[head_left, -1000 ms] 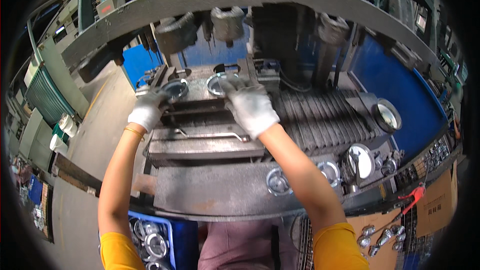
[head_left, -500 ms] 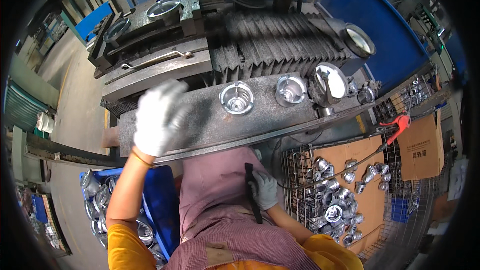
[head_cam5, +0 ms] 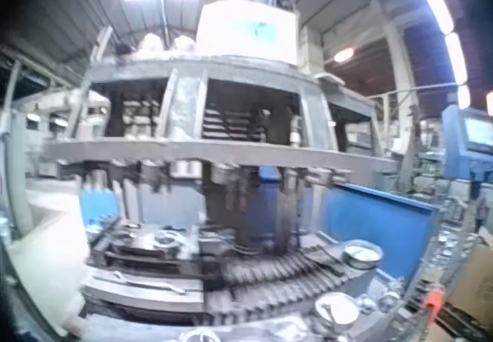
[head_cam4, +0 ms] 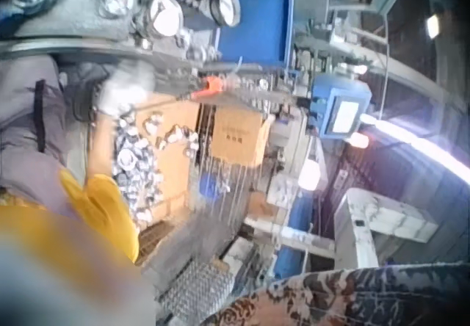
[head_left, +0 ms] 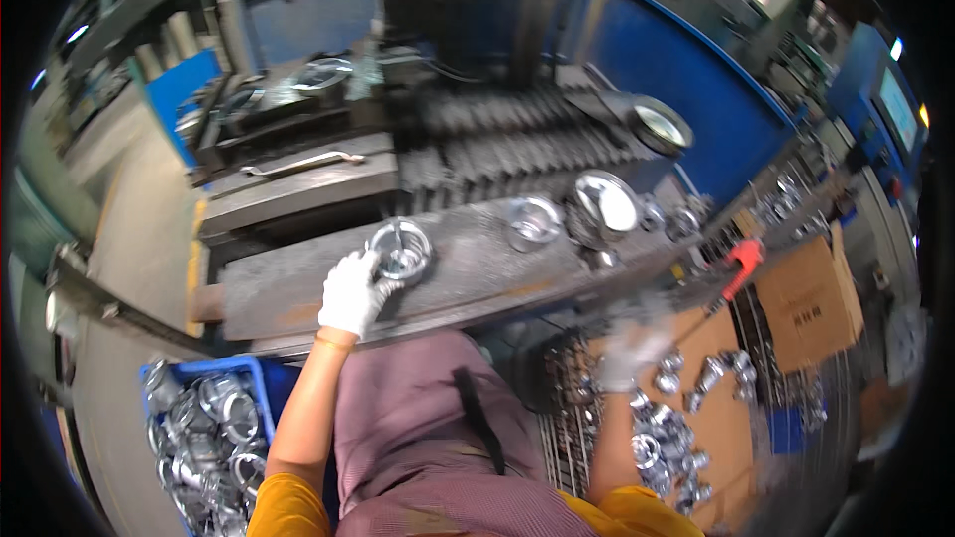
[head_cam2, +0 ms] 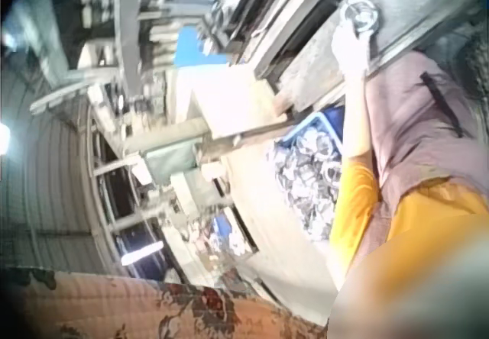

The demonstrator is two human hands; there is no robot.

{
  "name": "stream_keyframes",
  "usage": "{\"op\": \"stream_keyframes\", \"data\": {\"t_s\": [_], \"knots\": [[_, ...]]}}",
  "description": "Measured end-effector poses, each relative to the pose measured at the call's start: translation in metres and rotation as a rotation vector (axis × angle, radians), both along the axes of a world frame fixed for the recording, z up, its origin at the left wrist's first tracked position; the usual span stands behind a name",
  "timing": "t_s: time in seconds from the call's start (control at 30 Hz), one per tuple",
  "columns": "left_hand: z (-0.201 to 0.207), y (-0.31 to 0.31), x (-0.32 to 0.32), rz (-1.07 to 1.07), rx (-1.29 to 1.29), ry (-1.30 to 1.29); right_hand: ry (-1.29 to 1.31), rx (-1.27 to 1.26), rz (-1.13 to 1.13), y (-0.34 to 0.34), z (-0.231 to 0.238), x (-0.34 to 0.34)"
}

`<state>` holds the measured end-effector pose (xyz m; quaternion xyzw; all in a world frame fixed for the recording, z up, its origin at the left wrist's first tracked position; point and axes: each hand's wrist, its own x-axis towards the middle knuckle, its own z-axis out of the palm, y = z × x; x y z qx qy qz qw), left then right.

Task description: The person processes and cleans metal piston parts using industrial machinery and an air blow gun.

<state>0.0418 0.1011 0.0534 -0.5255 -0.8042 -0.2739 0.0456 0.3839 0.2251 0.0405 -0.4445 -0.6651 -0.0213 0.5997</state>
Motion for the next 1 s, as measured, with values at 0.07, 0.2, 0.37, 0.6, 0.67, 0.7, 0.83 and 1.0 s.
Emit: {"op": "stream_keyframes", "data": {"t_s": [0.07,0.2,0.37,0.6,0.67,0.7,0.83,1.0], "knots": [[0.029,-0.041,-0.011,0.007,-0.103,0.115,-0.051,0.079,-0.444,0.023,0.044,0.062],[0.012,-0.063,-0.029,0.071,-0.26,0.138,-0.064,-0.06,-0.938,0.116,-0.006,0.199],[-0.035,-0.077,-0.029,0.24,-0.041,-0.068,0.088,-0.405,-0.523,0.185,-0.024,0.206],[-0.033,-0.067,-0.041,0.264,-0.003,-0.167,0.072,-0.346,-0.554,0.169,0.044,0.175],[-0.031,-0.068,-0.04,0.236,0.014,-0.188,-0.012,-0.196,-0.262,0.156,0.085,0.169],[-0.033,-0.07,-0.041,0.2,0.061,-0.157,0.013,-0.331,-0.04,0.145,0.108,0.159],[-0.042,-0.066,-0.043,0.233,0.142,-0.246,0.27,-0.703,0.739,0.053,0.152,0.053],[-0.048,-0.064,-0.056,0.183,0.178,-0.28,0.325,-1.603,1.138,0.011,0.052,-0.05]]}}
